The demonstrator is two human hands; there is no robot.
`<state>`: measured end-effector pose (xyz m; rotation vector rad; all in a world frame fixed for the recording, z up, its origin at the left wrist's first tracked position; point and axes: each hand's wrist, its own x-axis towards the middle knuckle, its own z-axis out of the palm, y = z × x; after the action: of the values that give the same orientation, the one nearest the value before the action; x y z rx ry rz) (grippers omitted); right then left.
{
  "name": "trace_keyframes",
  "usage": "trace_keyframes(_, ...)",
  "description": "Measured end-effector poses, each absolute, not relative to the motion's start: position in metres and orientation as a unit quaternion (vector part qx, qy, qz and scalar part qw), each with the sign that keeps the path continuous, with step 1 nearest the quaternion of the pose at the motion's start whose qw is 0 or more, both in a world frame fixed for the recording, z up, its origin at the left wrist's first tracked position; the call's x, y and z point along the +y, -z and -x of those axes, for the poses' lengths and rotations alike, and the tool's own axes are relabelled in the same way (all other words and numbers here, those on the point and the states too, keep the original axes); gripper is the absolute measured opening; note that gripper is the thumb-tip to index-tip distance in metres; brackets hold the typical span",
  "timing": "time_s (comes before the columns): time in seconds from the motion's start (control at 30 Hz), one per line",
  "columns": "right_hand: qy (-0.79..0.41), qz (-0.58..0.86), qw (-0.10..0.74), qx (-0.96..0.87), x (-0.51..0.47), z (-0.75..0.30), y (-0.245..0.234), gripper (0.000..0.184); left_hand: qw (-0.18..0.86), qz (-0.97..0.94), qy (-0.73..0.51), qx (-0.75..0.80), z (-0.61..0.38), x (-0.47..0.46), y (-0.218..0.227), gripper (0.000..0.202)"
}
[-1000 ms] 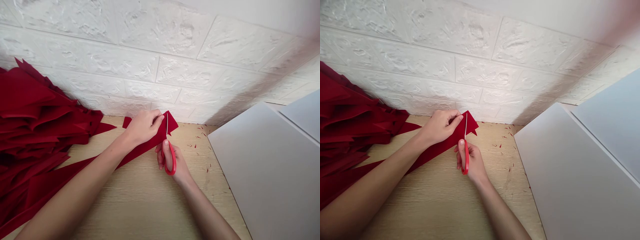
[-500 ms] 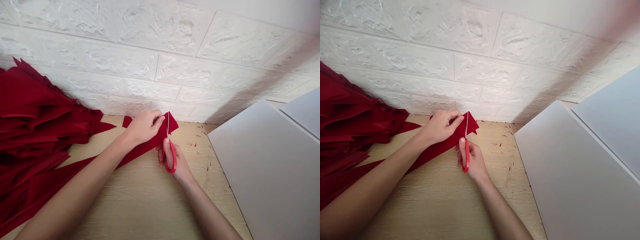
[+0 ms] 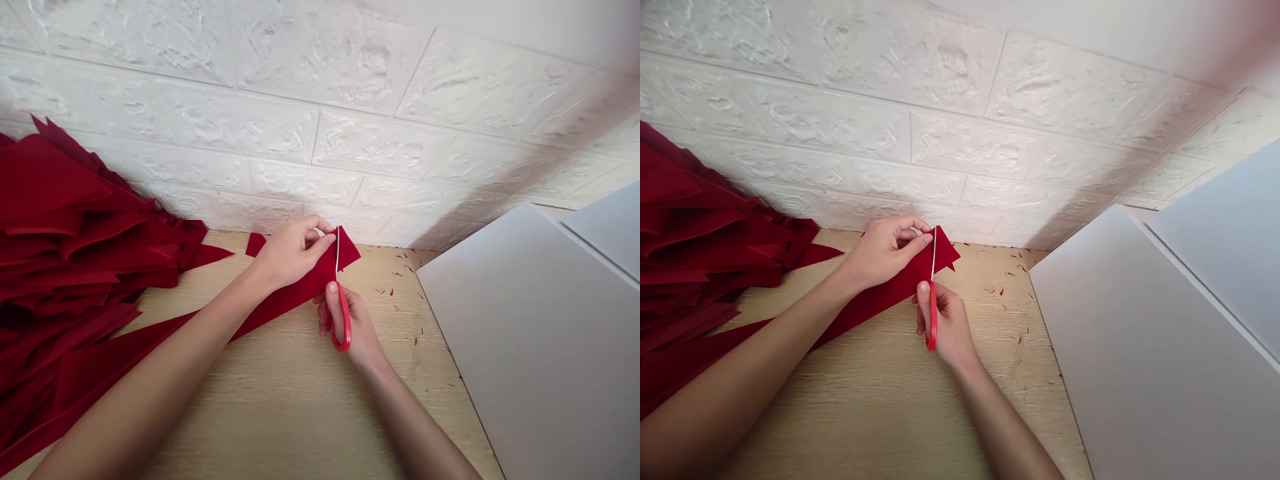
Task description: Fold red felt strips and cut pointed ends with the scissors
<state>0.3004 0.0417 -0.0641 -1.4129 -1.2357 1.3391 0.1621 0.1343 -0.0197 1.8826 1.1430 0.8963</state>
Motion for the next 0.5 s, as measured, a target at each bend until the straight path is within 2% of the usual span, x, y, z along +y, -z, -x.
trace_keyframes(0.2,-0.520,0.562,0.408,-0.498,0.0414,-0.2994,0.0631,0.064,0.414,-0.715,-0.355,0.437,-0.1623,0.1334,0.0217,0.025)
trace_keyframes(0.5,-0.515,0.566,0.407,-0.499,0.0423,-0.2996,0.0643,0.065,0.408,-0.710,-0.365,0.442,-0.1645,0.1350,0.0259,0.018)
